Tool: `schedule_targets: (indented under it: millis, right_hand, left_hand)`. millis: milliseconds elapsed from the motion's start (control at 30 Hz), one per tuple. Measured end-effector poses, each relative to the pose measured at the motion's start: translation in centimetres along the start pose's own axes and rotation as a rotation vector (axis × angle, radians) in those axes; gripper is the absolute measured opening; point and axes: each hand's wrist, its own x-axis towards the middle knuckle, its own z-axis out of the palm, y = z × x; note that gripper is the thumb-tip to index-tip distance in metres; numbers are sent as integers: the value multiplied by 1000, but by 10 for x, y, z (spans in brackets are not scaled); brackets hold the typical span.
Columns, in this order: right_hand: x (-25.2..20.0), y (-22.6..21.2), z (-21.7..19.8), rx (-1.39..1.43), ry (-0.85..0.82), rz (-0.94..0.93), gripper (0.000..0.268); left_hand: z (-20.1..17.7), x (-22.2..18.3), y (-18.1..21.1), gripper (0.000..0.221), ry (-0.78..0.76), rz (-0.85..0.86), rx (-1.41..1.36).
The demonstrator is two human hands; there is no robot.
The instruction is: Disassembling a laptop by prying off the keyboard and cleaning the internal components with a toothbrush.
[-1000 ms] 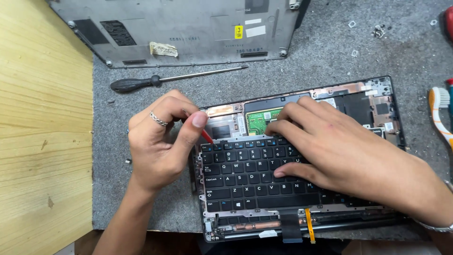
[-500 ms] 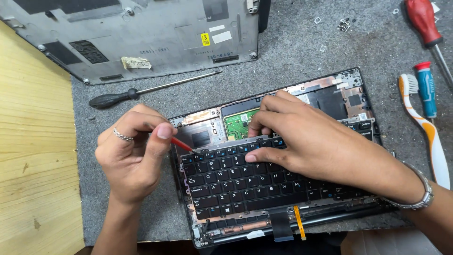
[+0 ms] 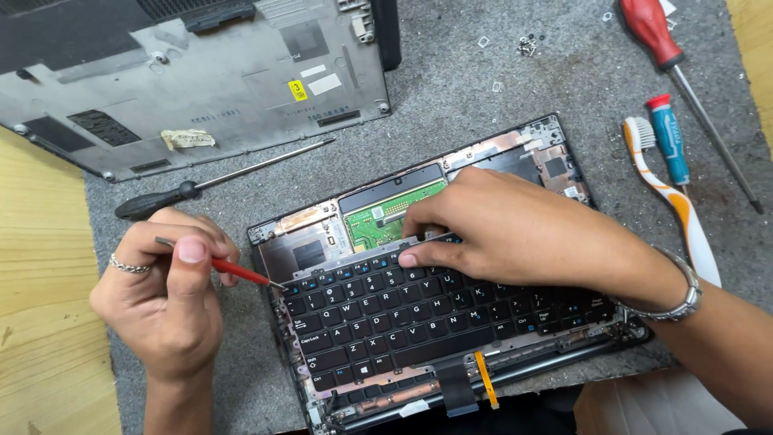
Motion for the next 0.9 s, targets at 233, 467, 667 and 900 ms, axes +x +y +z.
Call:
schedule_targets:
  millis: [233, 467, 667, 900]
  right_hand:
    - [-1, 5, -3, 80, -15, -10, 27]
    - [-12, -6, -10, 144, -4, 6, 29]
    - [-14, -6, -11, 158, -12, 33, 30]
    - [-10, 0, -6, 173, 103, -3, 33]
  left_hand:
    - [1, -2, -4, 25, 12, -25, -14]
    - [0, -3, -9, 26, 17, -32, -13]
    - [-1, -5, -14, 25, 16, -37, -21]
    - [0, 2, -6, 26, 14, -198, -227]
